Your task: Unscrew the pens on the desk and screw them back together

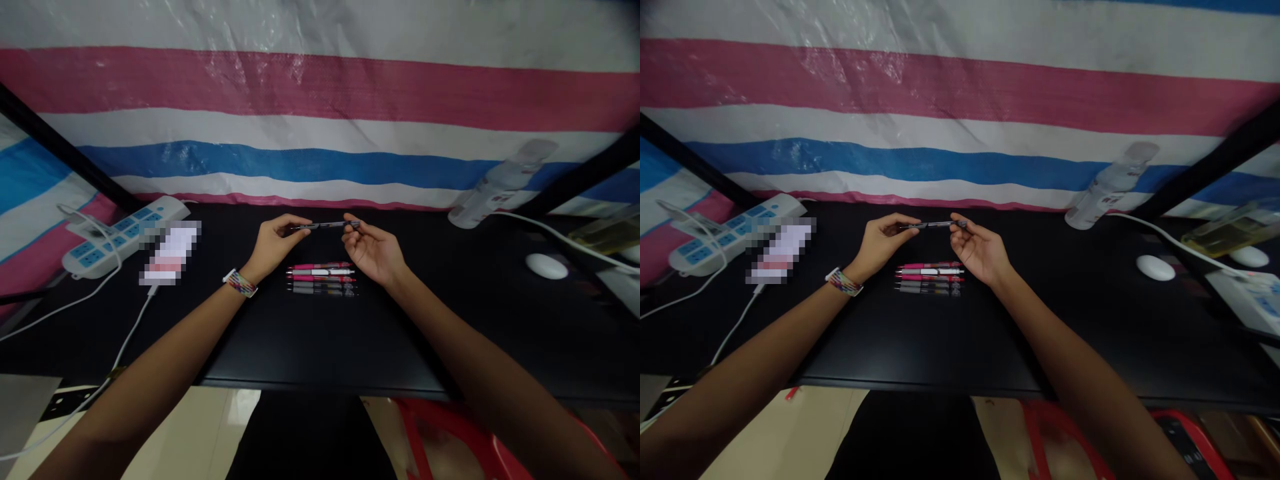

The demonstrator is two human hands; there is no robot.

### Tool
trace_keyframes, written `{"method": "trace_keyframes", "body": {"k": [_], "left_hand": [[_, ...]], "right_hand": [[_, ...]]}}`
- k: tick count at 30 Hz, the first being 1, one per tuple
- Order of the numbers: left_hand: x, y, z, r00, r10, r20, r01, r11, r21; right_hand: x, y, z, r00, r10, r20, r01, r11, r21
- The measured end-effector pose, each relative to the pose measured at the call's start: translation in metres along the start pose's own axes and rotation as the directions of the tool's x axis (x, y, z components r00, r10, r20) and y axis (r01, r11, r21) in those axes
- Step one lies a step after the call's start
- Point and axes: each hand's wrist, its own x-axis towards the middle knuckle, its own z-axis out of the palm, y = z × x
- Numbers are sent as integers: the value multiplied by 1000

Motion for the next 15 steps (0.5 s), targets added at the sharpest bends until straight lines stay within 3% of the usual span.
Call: {"method": "trace_keyframes", "body": {"k": [7,15], "left_hand": [[1,2,1,1000,-1,-22,1,1000,-18],[1,3,-1,999,-14,-50,12,999,-39]], "right_hand": [[-4,5,6,998,-69,-9,69,998,2],[-4,8,9,996,-62,-71,66,996,52]]}}
